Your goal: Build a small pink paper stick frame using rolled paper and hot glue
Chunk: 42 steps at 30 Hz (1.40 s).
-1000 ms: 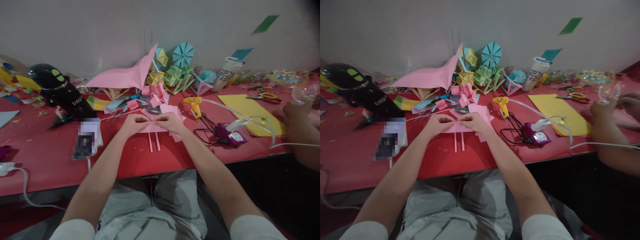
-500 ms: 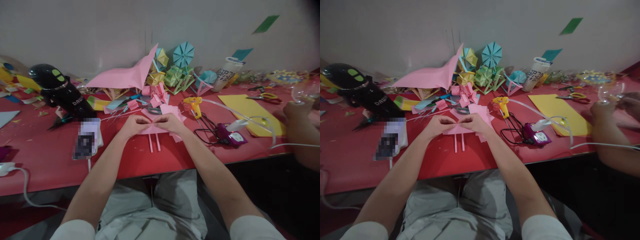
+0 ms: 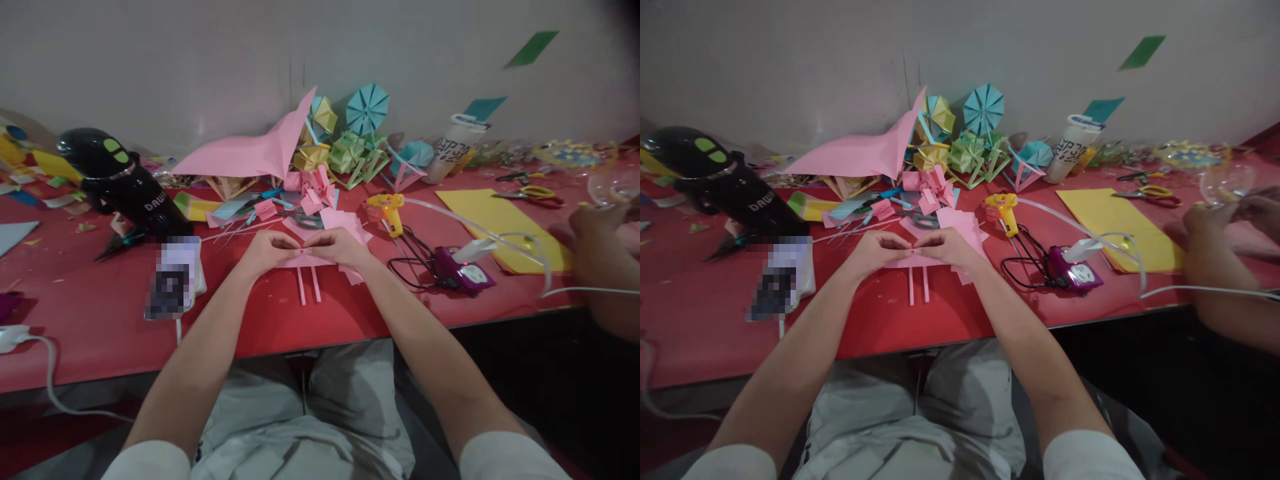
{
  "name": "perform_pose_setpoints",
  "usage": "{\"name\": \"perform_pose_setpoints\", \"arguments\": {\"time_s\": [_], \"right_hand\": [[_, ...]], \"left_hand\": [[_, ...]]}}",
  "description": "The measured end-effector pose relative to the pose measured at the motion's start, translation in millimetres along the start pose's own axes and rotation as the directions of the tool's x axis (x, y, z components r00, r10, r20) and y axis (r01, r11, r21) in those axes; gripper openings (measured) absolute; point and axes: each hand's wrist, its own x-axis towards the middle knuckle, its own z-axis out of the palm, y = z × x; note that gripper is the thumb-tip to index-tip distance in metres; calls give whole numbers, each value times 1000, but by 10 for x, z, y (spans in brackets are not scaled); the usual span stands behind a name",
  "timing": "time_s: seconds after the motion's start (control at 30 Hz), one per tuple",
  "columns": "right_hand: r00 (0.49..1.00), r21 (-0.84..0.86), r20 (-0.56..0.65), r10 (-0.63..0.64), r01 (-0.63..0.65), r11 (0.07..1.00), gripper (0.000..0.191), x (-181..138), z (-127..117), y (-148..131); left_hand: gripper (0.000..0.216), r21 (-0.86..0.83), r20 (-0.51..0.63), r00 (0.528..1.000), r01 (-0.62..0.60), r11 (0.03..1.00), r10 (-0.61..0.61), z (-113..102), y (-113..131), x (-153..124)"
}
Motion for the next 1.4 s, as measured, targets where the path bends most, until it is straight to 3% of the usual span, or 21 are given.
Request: {"name": "perform_pose_setpoints", "arguments": {"time_s": [0.2, 0.57, 0.9, 1.4], "right_hand": [[999, -94, 9, 43, -42, 995, 36, -24, 6, -45], [999, -61, 7, -39, 40, 997, 26, -4, -9, 2], [1000, -66, -3, -7, 7, 998, 33, -25, -7, -30], [1000, -44, 8, -23, 23, 999, 33, -35, 12, -62]], "left_hand": [[27, 26, 18, 1000, -22, 999, 22, -15, -16, 9], [24, 150, 91, 995, -43, 988, 30, -67, 55, -18], [20, 211, 80, 984, -175, 962, 161, -41, 86, -19], [26, 103, 60, 996, -77, 992, 71, -57, 88, -41]]}}
